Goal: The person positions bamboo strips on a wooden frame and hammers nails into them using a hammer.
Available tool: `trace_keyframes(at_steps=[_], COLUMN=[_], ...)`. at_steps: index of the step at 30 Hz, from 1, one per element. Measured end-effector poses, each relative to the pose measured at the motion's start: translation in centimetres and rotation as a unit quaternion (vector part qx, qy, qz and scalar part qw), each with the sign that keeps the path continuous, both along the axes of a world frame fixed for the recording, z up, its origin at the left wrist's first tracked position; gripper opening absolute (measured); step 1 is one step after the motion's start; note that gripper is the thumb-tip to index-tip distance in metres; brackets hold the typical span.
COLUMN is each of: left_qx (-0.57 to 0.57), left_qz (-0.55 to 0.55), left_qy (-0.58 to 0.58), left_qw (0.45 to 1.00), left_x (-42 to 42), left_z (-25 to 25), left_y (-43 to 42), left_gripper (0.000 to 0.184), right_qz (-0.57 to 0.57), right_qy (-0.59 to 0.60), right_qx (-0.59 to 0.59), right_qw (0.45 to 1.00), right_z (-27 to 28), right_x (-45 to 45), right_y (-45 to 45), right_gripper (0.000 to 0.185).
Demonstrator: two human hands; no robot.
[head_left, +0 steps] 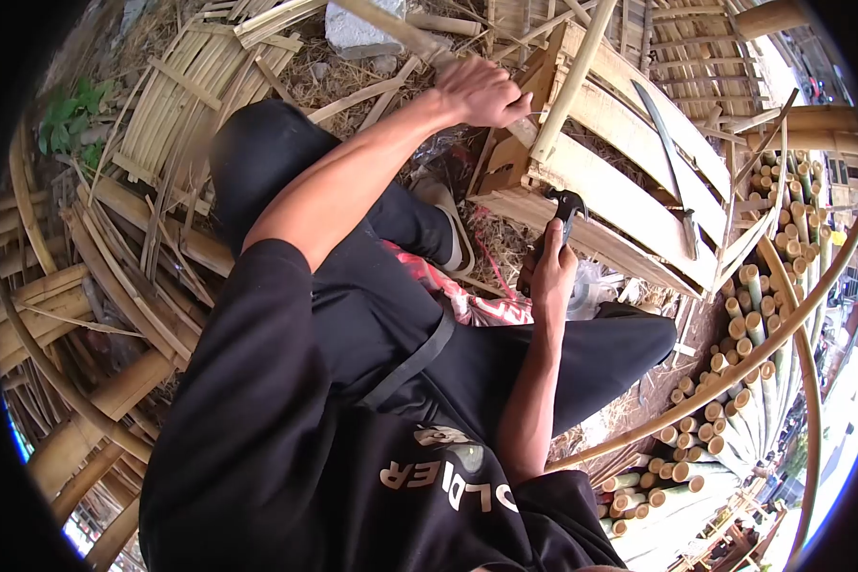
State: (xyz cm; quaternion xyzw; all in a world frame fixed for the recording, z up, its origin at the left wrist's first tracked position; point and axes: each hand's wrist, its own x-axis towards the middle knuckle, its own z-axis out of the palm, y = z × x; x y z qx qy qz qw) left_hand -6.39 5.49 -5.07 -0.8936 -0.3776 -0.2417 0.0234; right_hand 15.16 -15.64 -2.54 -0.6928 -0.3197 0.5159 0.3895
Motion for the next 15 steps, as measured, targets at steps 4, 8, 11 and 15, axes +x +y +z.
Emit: trace_keyframes(at_steps=[4,8,11,15], left_qx=[-0.182,-0.254,0.049,0.007], left_qz=[0.086,0.108,0.021,0.045], left_qy=[0.035,-0.054,-0.134,0.003], left_qw=[0.979,0.960,0.990,0.999], left_x=[0.6,-0.1,-0.3,0.1], left_z=[0.7,-2.7,-3.8,0.3], left_y=[0.3,-1.6,-1.3,-0.2], left_gripper=[0.056,0.059,0.064,0.063], right_qz=[-0.004,0.012,0.005,0.003], right_qy=[-0.041,-0.031,-0.033,-0.027], right_qx=[0.004,0.000,0.009,0.010], right_qw=[0.999,0.999,0.999,1.000], right_z=[-0.1,-0.3,-0.4,-0.4], right_x=[-0.6,-0.1,-0.3,-0.3], right_y=[0.1,0.1,0.3,0.1], right_gripper=[0.050,0.052,0.053,0.054])
